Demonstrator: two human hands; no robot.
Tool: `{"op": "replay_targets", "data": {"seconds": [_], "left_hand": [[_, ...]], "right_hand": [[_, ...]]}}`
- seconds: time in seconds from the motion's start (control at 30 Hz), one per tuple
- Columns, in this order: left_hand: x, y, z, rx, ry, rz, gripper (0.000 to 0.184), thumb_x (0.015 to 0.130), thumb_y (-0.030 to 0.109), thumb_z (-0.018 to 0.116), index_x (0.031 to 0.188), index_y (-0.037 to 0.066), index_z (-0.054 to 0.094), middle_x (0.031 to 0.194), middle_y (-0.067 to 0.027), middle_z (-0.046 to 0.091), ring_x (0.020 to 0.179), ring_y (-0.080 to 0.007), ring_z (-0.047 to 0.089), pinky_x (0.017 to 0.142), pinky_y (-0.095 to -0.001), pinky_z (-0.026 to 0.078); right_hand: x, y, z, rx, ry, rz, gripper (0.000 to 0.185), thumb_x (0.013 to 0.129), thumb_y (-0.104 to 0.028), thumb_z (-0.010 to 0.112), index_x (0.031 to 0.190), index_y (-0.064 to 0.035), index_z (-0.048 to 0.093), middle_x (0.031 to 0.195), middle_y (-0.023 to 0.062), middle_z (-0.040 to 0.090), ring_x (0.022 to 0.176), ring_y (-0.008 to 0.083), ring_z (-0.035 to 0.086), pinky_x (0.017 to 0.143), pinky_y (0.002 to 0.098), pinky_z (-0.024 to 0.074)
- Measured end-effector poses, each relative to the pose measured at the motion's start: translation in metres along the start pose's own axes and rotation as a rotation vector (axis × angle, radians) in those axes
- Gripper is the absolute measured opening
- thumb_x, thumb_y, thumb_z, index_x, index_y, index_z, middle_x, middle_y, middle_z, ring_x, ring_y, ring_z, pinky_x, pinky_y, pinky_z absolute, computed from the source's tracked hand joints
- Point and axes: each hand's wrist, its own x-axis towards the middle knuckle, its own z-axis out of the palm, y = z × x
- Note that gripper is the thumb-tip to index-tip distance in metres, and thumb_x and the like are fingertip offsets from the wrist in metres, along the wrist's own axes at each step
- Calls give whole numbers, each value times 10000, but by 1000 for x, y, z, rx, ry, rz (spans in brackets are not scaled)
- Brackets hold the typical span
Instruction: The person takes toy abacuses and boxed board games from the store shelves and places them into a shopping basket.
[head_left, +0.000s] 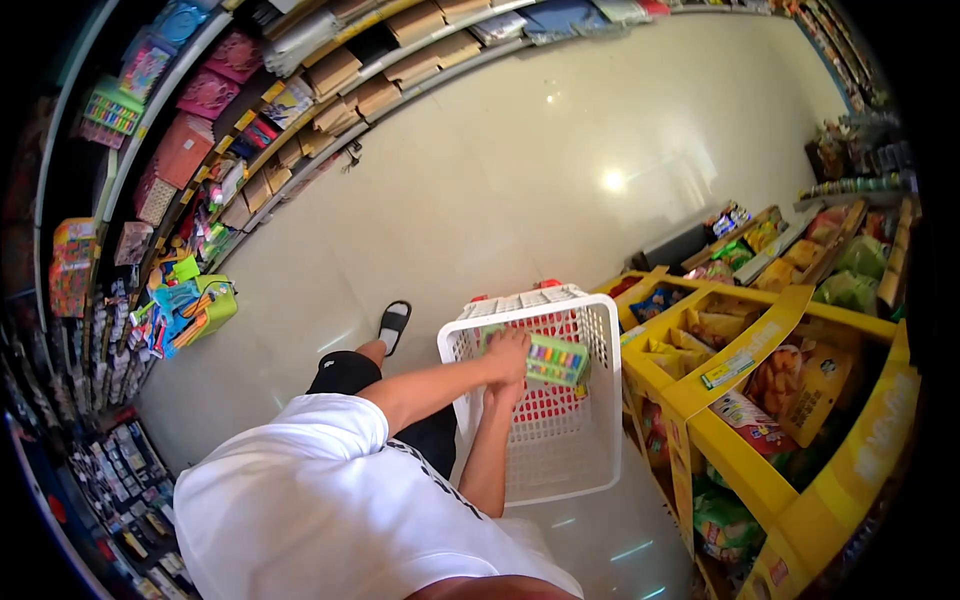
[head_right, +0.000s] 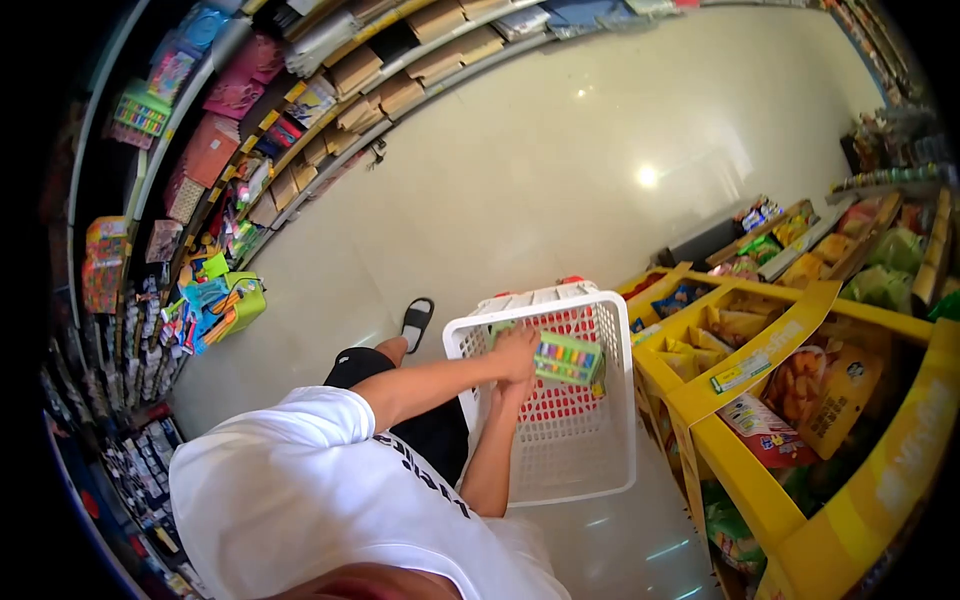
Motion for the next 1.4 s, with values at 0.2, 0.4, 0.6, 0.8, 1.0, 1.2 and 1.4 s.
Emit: {"op": "replay_targets", "data": {"seconds": [0.2, 0.4, 0.6, 0.8, 1.0, 1.2, 1.4], "left_hand": [[-63, 39, -40, 115, 19, 200, 647, 707, 230, 536, 1259, -53, 352, 1255, -206, 391, 1204, -383, 342, 985, -489, 279], [-128, 41, -88, -27, 327, 387, 631, 727, 224, 521, 1260, -62, 340, 1264, -213, 379, 1196, -393, 342, 987, -502, 271], [-209, -35, -176, -51, 671, 488, 618, 755, 242, 496, 1256, -77, 325, 1292, -225, 354, 1198, -409, 324, 995, -494, 271], [-299, -169, -262, -261, 978, 391, 641, 761, 235, 527, 1255, -110, 306, 1291, -283, 338, 1198, -441, 327, 1012, -464, 282], [-385, -303, -317, -494, 1279, 265, 628, 731, 193, 584, 1212, -108, 314, 1191, -307, 402, 1097, -448, 410, 952, -463, 350], [-431, -402, -326, -680, 1558, 112, 517, 716, 164, 595, 1131, -43, 366, 1011, -241, 497, 936, -399, 512, 792, -442, 444], [-475, -463, -328, -1007, 1594, -48, 460, 716, 164, 615, 1085, 6, 391, 994, -200, 510, 901, -369, 526, 755, -438, 439]], "right_hand": [[-81, -30, 59, -100, -22, -197, 467, 901, -218, 366, 1327, -43, 293, 1231, 144, 439, 1128, 294, 445, 945, 395, 388], [-133, -39, 112, -76, -207, -281, 435, 908, -199, 328, 1308, -29, 306, 1232, 157, 434, 1128, 292, 435, 933, 400, 391], [-179, 16, 209, -284, -165, -483, 301, 880, -161, 465, 1130, -1, 416, 1107, 151, 514, 943, 270, 553, 795, 367, 482], [-201, 126, 310, -588, -465, -579, 455, 814, -41, 556, 1184, 28, 301, 1141, 191, 466, 957, 268, 537, 786, 347, 495], [-236, 248, 411, -821, -738, -537, 414, 814, -78, 588, 1159, -13, 369, 1050, 134, 528, 931, 180, 537, 758, 280, 473], [-263, 337, 476, -1260, -914, -725, 611, 725, -115, 700, 1235, -3, 384, 1123, 153, 418, 1024, 288, 512, 772, 346, 505], [-298, 405, 531, -1630, -1094, -941, 467, 709, -123, 689, 1115, -5, 491, 1031, 180, 476, 973, 306, 534, 808, 381, 481]]}}
